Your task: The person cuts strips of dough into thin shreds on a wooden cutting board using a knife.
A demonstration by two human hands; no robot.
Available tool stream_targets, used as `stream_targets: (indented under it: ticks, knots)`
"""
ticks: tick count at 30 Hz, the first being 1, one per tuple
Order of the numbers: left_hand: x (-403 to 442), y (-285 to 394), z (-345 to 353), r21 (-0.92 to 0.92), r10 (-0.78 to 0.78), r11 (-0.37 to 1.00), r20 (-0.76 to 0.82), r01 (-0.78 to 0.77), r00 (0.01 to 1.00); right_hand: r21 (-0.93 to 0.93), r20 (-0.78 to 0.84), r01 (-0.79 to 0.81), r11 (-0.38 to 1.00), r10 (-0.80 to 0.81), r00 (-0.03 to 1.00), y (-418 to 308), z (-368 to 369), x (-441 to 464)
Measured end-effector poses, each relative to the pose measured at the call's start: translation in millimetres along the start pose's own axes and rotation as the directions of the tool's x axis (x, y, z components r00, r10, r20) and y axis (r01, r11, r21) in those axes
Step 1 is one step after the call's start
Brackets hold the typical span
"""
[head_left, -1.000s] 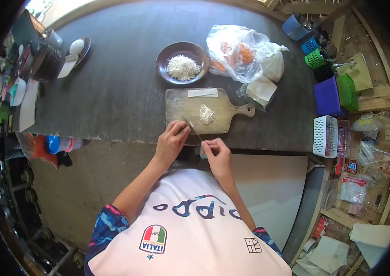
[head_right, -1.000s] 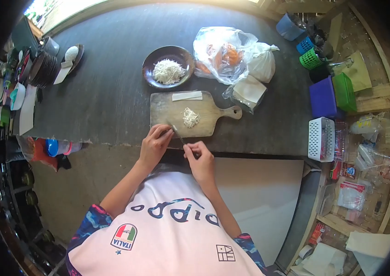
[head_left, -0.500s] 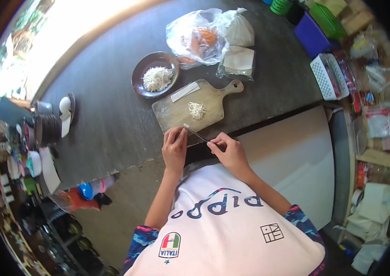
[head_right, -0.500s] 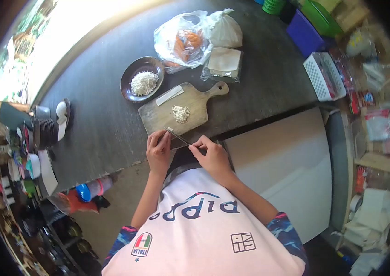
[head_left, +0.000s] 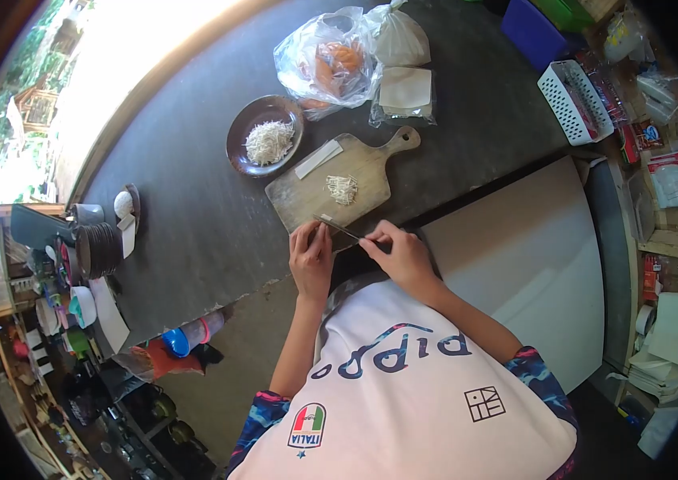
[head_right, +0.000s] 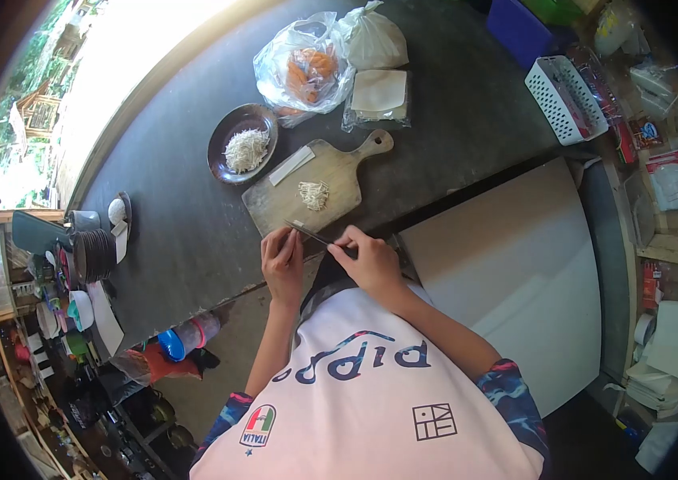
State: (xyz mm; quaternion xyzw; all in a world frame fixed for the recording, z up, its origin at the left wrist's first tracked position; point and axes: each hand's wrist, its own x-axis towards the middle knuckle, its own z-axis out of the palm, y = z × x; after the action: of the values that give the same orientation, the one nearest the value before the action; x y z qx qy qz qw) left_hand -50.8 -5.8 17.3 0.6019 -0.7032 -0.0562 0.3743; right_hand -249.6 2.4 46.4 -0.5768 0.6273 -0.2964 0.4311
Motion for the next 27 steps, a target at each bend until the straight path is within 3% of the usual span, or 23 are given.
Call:
stream_targets:
  ticks: [5,8,15,22,27]
  knots:
    - [2,0,-5,0.013,0.013,1.000,0.021,-0.013,1.000,0.032,0.026,-0.004,0.999,0.003,1.000,-11,6,10]
    - [1,-1,-3,-0.018,-0.007,1.000,-0.005,0.007,1.000,-0.056,0.024,-0.059,0.997,0.060,0.998,-10,-10,-7]
    - [-1,-1,-3,-0.012,-0.007,1.000,-0.005,0.007,1.000,-0.003,0.029,0.038,0.999,-0.038,0.999,-2,14,18]
    - [-1,-4,0,-0.019,-0.002,1.000,-0.033,0.002,0.999,-0.026,0.048,-0.042,0.999,0.043,0.998,3,-7,-6]
    - [-2,-4,0,-0.014,-0.010,1.000,-0.012,0.010,1.000,-0.003,0.033,-0.005,1.000,0.005,0.999,-9,9,13]
